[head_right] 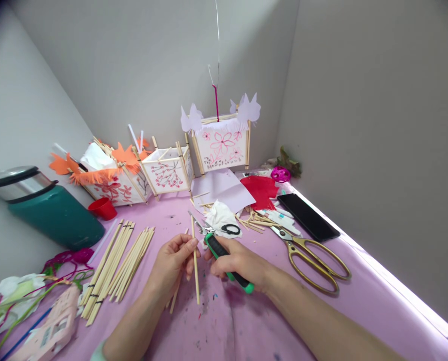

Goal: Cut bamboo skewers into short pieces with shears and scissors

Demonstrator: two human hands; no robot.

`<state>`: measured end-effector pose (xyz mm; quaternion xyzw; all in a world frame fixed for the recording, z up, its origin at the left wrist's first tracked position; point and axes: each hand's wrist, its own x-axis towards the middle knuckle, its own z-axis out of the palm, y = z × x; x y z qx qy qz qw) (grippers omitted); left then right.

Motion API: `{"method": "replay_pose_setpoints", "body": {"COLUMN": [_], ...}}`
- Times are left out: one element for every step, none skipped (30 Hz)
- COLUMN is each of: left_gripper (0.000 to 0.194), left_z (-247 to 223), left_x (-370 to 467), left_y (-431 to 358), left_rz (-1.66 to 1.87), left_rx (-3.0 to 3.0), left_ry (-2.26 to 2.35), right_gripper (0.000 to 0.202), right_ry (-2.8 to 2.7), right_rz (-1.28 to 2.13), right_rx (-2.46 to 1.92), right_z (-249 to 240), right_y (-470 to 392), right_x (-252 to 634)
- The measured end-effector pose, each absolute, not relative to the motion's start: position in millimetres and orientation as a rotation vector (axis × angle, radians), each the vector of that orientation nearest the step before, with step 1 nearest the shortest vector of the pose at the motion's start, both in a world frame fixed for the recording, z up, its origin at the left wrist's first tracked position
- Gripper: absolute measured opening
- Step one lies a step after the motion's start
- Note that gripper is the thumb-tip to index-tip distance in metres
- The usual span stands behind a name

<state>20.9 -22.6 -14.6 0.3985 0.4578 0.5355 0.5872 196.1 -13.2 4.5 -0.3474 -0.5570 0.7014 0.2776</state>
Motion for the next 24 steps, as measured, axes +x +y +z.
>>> {"method": "replay_pose_setpoints", "body": {"left_gripper": [0.04, 0.04, 0.041, 0.04, 0.04, 0.04, 0.039, 0.039, 0.039, 0.039, 0.039, 0.038, 0.038, 0.038, 0.039, 0.039, 0.039, 0.039, 0.039, 0.038, 0.038, 0.038, 0.038, 0.038], "left_z": [-14.1, -13.6, -13.2, -12.9, -12.7, -12.7, -12.7, -13.0, -13.3, -13.7, -14.1, -14.6, -15.0, -15.4, -15.7, -16.0, -16.1, -16.1, -16.1, -16.1, -16.1, -16.1, -16.1, -16.2], "left_x": [21.1, 21.3, 21.4, 21.4, 21.3, 21.2, 21.1, 20.9, 20.8, 20.8, 20.9, 21.0, 21.2, 21.5, 21.8, 22.0, 22.3, 22.5, 22.6, 22.7, 22.7, 22.8, 22.9, 23.1], "left_y": [-22.8, -23.2, -23.5, -23.8, -24.0, -24.1, -24.0, -23.8, -23.5, -23.1, -22.8, -22.4, -22.2, -22.1, -22.0, -22.0, -22.0, -22.1, -22.1, -22.2, -22.2, -22.2, -22.2, -22.3], "left_rz": [1.246, 1.244, 1.243, 1.242, 1.242, 1.242, 1.243, 1.242, 1.24, 1.238, 1.237, 1.237, 1.237, 1.239, 1.241, 1.242, 1.243, 1.245, 1.246, 1.247, 1.247, 1.247, 1.247, 1.246], "left_rx": [0.927, 0.926, 0.926, 0.926, 0.926, 0.927, 0.929, 0.931, 0.934, 0.937, 0.939, 0.94, 0.943, 0.945, 0.947, 0.95, 0.954, 0.959, 0.963, 0.967, 0.97, 0.972, 0.973, 0.973], "left_ry": [1.071, 1.072, 1.073, 1.074, 1.074, 1.073, 1.071, 1.069, 1.069, 1.07, 1.074, 1.077, 1.08, 1.081, 1.082, 1.083, 1.084, 1.085, 1.085, 1.083, 1.079, 1.074, 1.068, 1.062], "right_gripper": [0.03, 0.03, 0.03, 0.03, 0.03, 0.031, 0.03, 0.031, 0.03, 0.03, 0.031, 0.031, 0.031, 0.031, 0.031, 0.031, 0.031, 0.03, 0.03, 0.029, 0.029, 0.029, 0.029, 0.03], "right_ry": [-1.493, -1.49, -1.487, -1.486, -1.489, -1.493, -1.498, -1.503, -1.508, -1.512, -1.515, -1.518, -1.518, -1.516, -1.513, -1.51, -1.506, -1.503, -1.502, -1.499, -1.497, -1.494, -1.488, -1.479], "right_rz": [1.882, 1.883, 1.886, 1.888, 1.89, 1.89, 1.888, 1.885, 1.882, 1.879, 1.879, 1.881, 1.883, 1.886, 1.893, 1.898, 1.903, 1.906, 1.908, 1.91, 1.911, 1.915, 1.921, 1.926], "right_rx": [-0.934, -0.934, -0.934, -0.935, -0.938, -0.941, -0.946, -0.949, -0.95, -0.949, -0.945, -0.941, -0.938, -0.937, -0.935, -0.932, -0.928, -0.925, -0.92, -0.917, -0.912, -0.907, -0.9, -0.899], "right_z": [4.0, 3.7, 3.5, 3.5, 3.7, 4.1, 4.5, 4.8, 5.1, 5.2, 5.1, 5.0, 4.8, 4.6, 4.5, 4.4, 4.5, 4.5, 4.6, 4.6, 4.5, 4.4, 4.1, 3.9], "right_y": [-13.2, -13.1, -13.1, -13.1, -13.2, -13.3, -13.5, -13.7, -13.8, -13.9, -13.9, -13.8, -13.6, -13.4, -13.1, -12.9, -12.7, -12.6, -12.6, -12.5, -12.5, -12.5, -12.5, -12.4], "right_x": [196.2, 196.3, 196.3, 196.3, 196.4, 196.4, 196.5, 196.6, 196.8, 197.0, 197.3, 197.4, 197.5, 197.5, 197.3, 197.1, 196.9, 196.7, 196.5, 196.5, 196.6, 196.9, 197.3, 197.7]}}
